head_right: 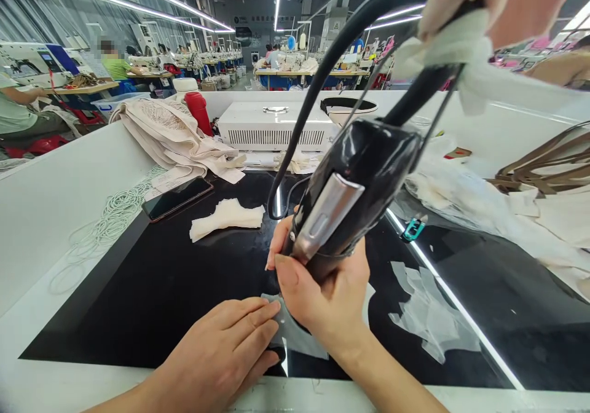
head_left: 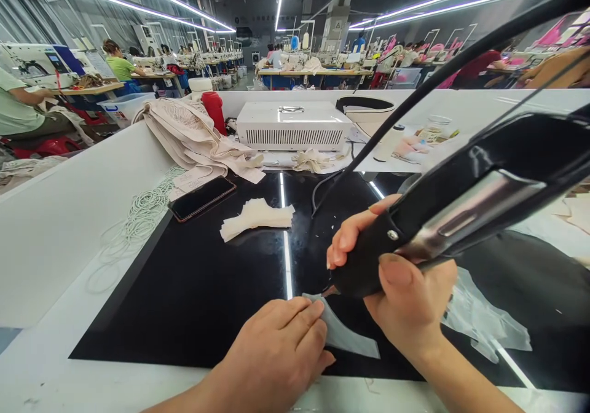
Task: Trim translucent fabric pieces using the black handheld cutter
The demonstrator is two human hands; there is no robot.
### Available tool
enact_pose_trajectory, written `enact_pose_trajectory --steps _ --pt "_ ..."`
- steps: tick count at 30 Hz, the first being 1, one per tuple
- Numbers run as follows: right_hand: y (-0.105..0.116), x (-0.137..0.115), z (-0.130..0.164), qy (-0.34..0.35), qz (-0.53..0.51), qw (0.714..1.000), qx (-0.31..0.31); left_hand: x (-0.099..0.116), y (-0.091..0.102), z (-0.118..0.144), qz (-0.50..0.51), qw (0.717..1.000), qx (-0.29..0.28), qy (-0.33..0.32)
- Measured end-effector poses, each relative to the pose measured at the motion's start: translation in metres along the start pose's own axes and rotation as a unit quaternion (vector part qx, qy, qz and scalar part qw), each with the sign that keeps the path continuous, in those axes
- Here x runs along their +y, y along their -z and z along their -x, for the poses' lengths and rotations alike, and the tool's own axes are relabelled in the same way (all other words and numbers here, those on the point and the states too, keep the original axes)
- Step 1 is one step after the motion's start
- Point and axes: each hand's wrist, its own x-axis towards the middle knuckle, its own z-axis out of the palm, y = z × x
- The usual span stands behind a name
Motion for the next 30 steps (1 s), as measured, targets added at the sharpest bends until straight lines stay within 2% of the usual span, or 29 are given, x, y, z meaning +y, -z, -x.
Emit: enact_pose_trajectory --steps 14,23,30 --pt "0.0005 0.0061 0.0013 0.003 -0.03 1.0 0.008 -0.0003 0.0018 -0.002 -0.003 1.0 0.012 -0.007" --pt "0.001 0.0062 0.0004 -0.005 0.004 1.0 0.021 -0.0006 0.0003 0.0 -0.008 1.0 -0.008 -0.009" --pt "-0.0005 0.0056 0.0014 -0.005 0.005 1.0 0.016 0.0001 -0.0004 -0.0009 -0.003 1.0 0.002 -0.003"
